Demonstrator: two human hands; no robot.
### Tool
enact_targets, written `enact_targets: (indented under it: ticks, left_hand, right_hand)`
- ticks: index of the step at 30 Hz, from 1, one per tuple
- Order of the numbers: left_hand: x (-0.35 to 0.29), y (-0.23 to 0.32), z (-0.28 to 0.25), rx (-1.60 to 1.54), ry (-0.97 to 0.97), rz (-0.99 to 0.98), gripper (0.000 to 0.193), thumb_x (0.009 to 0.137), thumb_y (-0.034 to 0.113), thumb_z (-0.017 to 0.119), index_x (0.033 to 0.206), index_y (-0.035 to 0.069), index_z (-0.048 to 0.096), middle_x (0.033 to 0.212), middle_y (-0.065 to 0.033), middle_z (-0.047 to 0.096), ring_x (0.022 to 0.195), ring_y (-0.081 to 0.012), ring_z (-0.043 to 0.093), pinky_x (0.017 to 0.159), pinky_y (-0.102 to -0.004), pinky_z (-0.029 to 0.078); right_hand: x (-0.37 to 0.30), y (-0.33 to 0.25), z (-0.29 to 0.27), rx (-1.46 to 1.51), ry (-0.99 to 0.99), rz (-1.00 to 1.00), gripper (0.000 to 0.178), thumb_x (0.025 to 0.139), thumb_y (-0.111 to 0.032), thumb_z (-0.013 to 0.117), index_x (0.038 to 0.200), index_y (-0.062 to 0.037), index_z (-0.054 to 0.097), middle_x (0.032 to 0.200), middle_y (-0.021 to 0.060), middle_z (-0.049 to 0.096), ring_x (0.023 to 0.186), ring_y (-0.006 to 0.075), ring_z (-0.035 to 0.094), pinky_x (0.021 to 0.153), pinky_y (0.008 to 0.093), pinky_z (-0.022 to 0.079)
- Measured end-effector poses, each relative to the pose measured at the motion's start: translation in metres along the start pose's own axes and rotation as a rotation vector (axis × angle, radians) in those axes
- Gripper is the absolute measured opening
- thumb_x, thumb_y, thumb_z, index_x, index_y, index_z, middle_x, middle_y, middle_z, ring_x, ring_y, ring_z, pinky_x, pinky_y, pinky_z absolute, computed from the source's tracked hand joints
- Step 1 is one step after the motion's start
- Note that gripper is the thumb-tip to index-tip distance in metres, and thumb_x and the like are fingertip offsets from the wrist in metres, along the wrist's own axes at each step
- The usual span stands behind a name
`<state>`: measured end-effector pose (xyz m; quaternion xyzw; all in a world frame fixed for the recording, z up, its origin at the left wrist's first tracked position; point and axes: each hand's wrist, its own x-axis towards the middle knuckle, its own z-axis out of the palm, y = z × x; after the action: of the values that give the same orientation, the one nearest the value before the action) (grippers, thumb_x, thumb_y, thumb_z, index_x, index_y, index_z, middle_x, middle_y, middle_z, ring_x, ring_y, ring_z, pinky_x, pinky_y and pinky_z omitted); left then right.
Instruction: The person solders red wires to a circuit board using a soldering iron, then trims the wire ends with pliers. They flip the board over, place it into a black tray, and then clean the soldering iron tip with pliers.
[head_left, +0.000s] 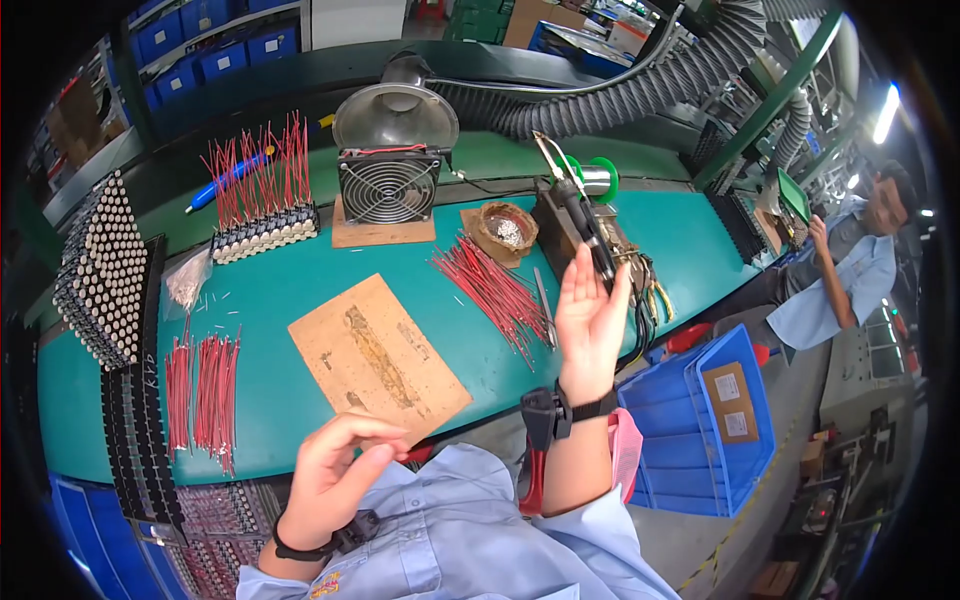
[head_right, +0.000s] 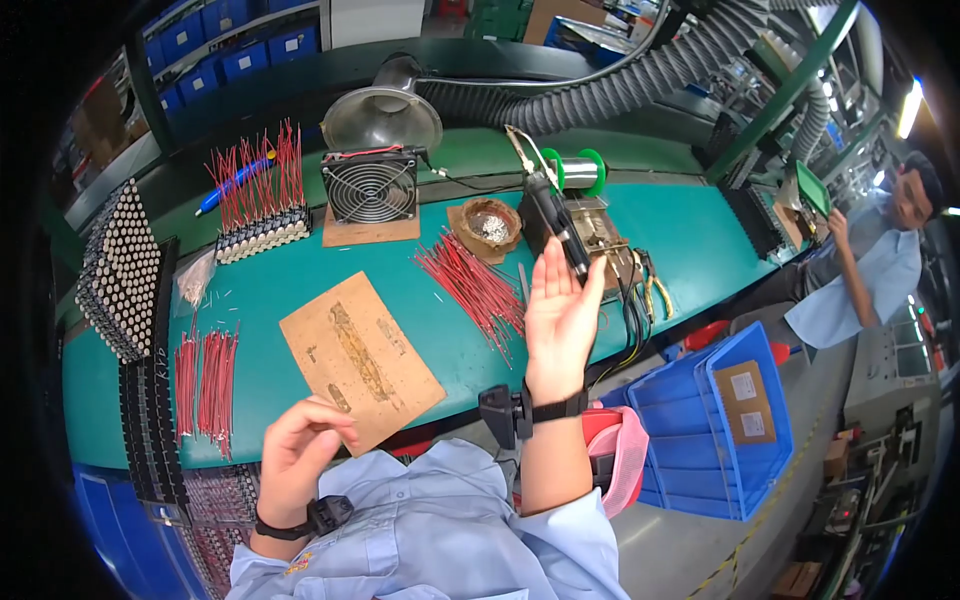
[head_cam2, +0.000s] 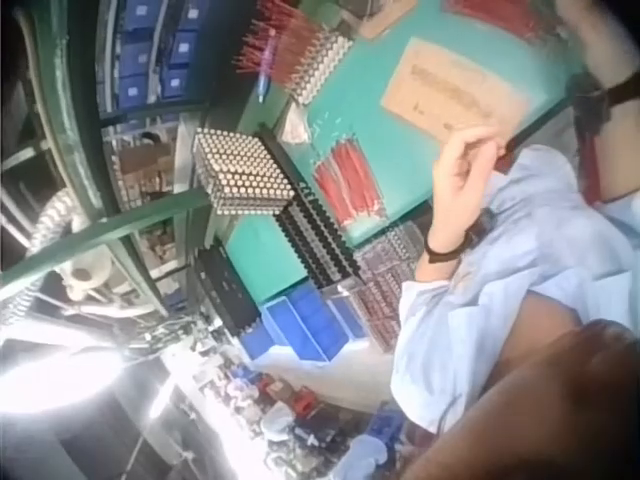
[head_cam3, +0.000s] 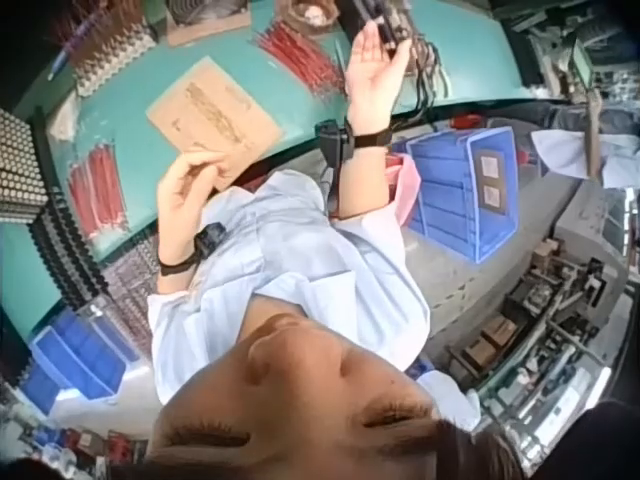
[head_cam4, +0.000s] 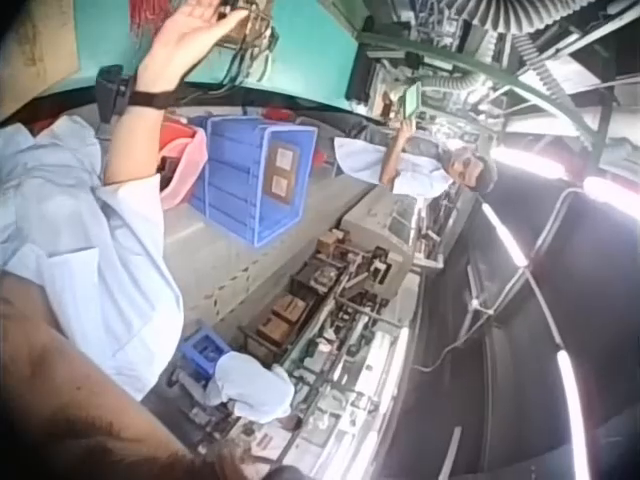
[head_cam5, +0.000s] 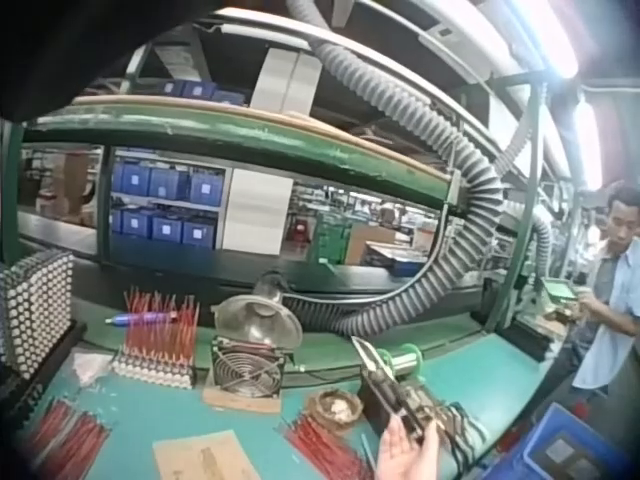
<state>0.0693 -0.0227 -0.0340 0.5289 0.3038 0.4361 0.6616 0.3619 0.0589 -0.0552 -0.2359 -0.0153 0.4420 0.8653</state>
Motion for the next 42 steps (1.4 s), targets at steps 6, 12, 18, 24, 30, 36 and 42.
enact_targets:
  ticks: [6, 12, 18, 24, 30, 36, 42]
  left_hand:
    - [-0.013, 0.006, -0.012, 0.102, 0.187, 0.126, 0.016, 0.087, 0.012, 0.053, 0.090, -0.003, 0.055, 0.080, -0.0094, 0.054, 0.072, -0.0154, 0.054, 0.067, -0.0266, 0.045]
    - [-0.019, 0.007, -0.021, 0.073, 0.219, 0.142, 0.010, 0.086, 0.004, 0.051, 0.090, -0.004, 0.055, 0.082, -0.0101, 0.055, 0.074, -0.0157, 0.056, 0.069, -0.0271, 0.046]
    - [-0.022, 0.004, -0.026, 0.050, 0.233, 0.144, 0.009, 0.086, 0.001, 0.050, 0.091, -0.004, 0.056, 0.083, -0.0105, 0.055, 0.075, -0.0157, 0.057, 0.070, -0.0270, 0.046]
    - [-0.019, 0.005, -0.023, 0.068, 0.252, 0.129, 0.009, 0.086, 0.003, 0.051, 0.089, -0.004, 0.056, 0.083, -0.0104, 0.055, 0.074, -0.0156, 0.056, 0.069, -0.0268, 0.045]
    - [-0.020, 0.004, -0.028, 0.122, 0.289, 0.147, 0.010, 0.086, 0.005, 0.051, 0.088, -0.004, 0.055, 0.082, -0.0101, 0.054, 0.073, -0.0157, 0.056, 0.068, -0.0265, 0.045]
    - [-0.024, 0.009, -0.041, 0.220, 0.369, 0.201, 0.011, 0.086, 0.007, 0.051, 0.088, -0.003, 0.054, 0.081, -0.0094, 0.053, 0.072, -0.0154, 0.054, 0.067, -0.0262, 0.044]
    - [-0.034, 0.026, -0.064, 0.399, 0.451, 0.235, 0.011, 0.086, 0.008, 0.051, 0.088, -0.002, 0.054, 0.082, -0.0088, 0.052, 0.072, -0.0149, 0.053, 0.067, -0.0263, 0.044]
  right_hand:
    - [0.021, 0.041, 0.001, 0.224, 0.021, 0.212, 0.046, 0.089, -0.031, 0.052, 0.115, 0.0062, 0.045, 0.115, 0.0174, 0.056, 0.109, 0.0240, 0.053, 0.091, 0.0328, 0.043]
    - [0.027, 0.062, 0.003, 0.286, 0.128, 0.268, 0.046, 0.090, -0.030, 0.048, 0.118, 0.0056, 0.043, 0.118, 0.0160, 0.055, 0.107, 0.0235, 0.054, 0.091, 0.0333, 0.042]
    - [0.023, 0.042, 0.014, 0.185, -0.043, 0.110, 0.047, 0.091, -0.032, 0.045, 0.120, 0.0049, 0.042, 0.121, 0.0145, 0.053, 0.099, 0.0207, 0.056, 0.083, 0.0313, 0.045]
    - [0.024, 0.032, 0.002, 0.215, -0.096, 0.080, 0.048, 0.092, -0.033, 0.043, 0.121, 0.0051, 0.041, 0.122, 0.0148, 0.053, 0.097, 0.0193, 0.057, 0.079, 0.0302, 0.045]
    - [0.014, 0.023, -0.006, 0.198, -0.093, 0.036, 0.047, 0.092, -0.032, 0.043, 0.121, 0.0052, 0.041, 0.122, 0.0160, 0.052, 0.095, 0.0196, 0.057, 0.079, 0.0302, 0.046]
    - [0.010, 0.022, -0.005, 0.156, -0.028, 0.018, 0.047, 0.093, -0.035, 0.043, 0.117, 0.0050, 0.047, 0.119, 0.0145, 0.055, 0.092, 0.0152, 0.057, 0.079, 0.0269, 0.044]
    - [0.014, 0.019, -0.013, 0.192, -0.045, 0.037, 0.048, 0.092, -0.036, 0.045, 0.118, 0.0052, 0.045, 0.121, 0.0146, 0.054, 0.094, 0.0161, 0.056, 0.081, 0.0281, 0.044]
